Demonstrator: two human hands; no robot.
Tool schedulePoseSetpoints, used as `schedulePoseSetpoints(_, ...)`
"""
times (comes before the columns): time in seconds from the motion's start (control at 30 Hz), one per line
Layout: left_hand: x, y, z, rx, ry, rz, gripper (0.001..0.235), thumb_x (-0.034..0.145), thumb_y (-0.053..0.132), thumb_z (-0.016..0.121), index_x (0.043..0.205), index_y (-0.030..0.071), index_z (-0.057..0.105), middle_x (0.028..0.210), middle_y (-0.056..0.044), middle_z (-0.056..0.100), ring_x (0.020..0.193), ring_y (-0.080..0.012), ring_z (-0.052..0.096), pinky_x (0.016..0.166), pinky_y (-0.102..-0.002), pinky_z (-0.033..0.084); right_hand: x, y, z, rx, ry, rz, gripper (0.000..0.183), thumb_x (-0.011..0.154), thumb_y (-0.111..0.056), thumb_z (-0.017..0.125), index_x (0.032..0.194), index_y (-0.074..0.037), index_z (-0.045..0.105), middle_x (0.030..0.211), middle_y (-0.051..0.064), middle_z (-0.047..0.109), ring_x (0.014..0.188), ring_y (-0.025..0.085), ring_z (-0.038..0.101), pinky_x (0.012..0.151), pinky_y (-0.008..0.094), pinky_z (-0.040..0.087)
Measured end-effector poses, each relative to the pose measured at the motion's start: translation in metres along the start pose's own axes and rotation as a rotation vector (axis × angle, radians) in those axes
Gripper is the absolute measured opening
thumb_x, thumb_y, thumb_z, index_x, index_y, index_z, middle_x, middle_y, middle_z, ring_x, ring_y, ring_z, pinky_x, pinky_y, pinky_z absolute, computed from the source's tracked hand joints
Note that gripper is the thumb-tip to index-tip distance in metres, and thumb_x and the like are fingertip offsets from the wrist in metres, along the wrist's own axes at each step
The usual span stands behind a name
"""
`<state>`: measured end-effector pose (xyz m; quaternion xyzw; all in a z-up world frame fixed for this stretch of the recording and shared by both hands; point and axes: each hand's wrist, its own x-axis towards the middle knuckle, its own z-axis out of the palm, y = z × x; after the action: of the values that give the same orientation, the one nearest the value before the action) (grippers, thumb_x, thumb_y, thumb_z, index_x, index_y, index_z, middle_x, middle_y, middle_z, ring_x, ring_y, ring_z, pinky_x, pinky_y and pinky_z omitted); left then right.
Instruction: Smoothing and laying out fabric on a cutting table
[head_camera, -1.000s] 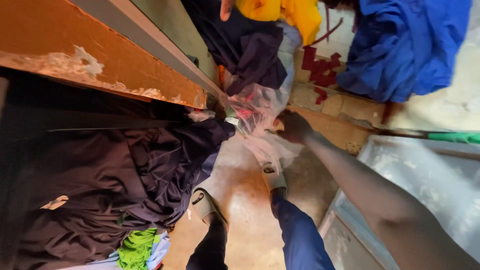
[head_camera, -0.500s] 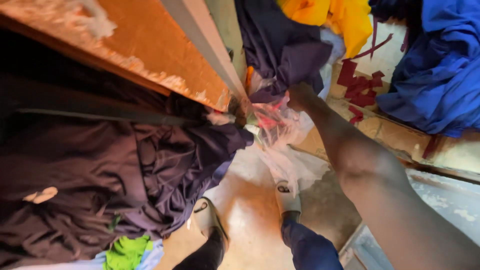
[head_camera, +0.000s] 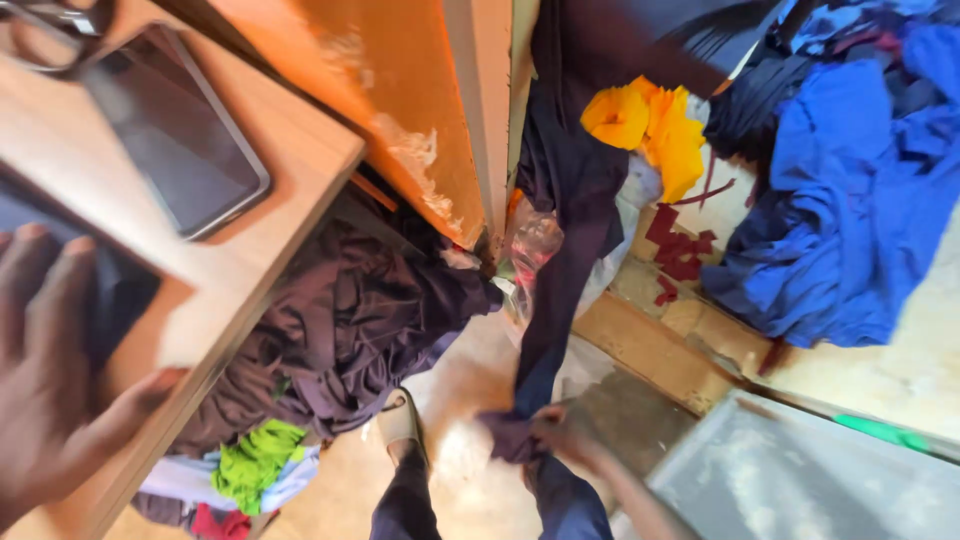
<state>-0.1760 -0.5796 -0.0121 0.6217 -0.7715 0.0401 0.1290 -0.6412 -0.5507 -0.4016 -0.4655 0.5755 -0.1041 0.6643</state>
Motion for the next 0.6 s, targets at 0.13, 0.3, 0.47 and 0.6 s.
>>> schedulePoseSetpoints(0.13,-0.002,0.001,-0.018,0.105,-0.159,-0.125,0.104,0.086,0.069,0.04,0.156,-0.007,0.036,0.161,-0.038,0.029,0.152,-0.0563,0.021,0.113,-0.075,0.02,-0.096,-0.12,0.02,0.189,-0.238,0.187,0.024,0.087,-0.009,0.056,0.095,-0.007,0.079,0.122,-0.003,0.079,0.095,0.007,0.065,0.086,0.02,0.048)
schedulePoseSetpoints(0.3,-0.006,0.0,-0.021,0.061,-0.128,-0.15,0.105,0.09,0.074,0.038,0.159,-0.004,0.032,0.164,-0.035,0.024,0.152,-0.0552,0.016,0.117,-0.072,0.014,-0.144,-0.193,0.009,0.509,-0.246,0.146,0.022,0.096,-0.031,0.049,0.103,-0.014,0.061,0.081,0.007,0.057,0.07,0.014,0.056,0.064,0.029,0.046)
schedulePoseSetpoints(0.47,-0.008,0.0,-0.041,0.016,-0.003,-0.144,0.089,0.09,0.072,0.051,0.146,0.003,0.045,0.15,-0.031,0.041,0.139,-0.0529,0.036,0.112,-0.066,0.024,-0.185,-0.311,0.032,0.252,-0.255,0.031,0.023,0.1,-0.023,0.052,0.11,-0.01,0.068,0.095,0.005,0.066,0.081,0.011,0.06,0.076,0.023,0.047)
schedulePoseSetpoints(0.6,-0.017,-0.011,-0.014,0.057,0.038,-0.145,0.101,0.088,0.081,0.046,0.151,0.001,0.041,0.156,-0.03,0.034,0.145,-0.0538,0.026,0.116,-0.069,0.02,-0.208,-0.421,0.093,0.383,-0.546,-0.101,0.017,0.097,-0.021,0.059,0.106,-0.007,0.059,0.095,0.025,0.075,0.077,0.027,0.073,0.067,0.034,0.058)
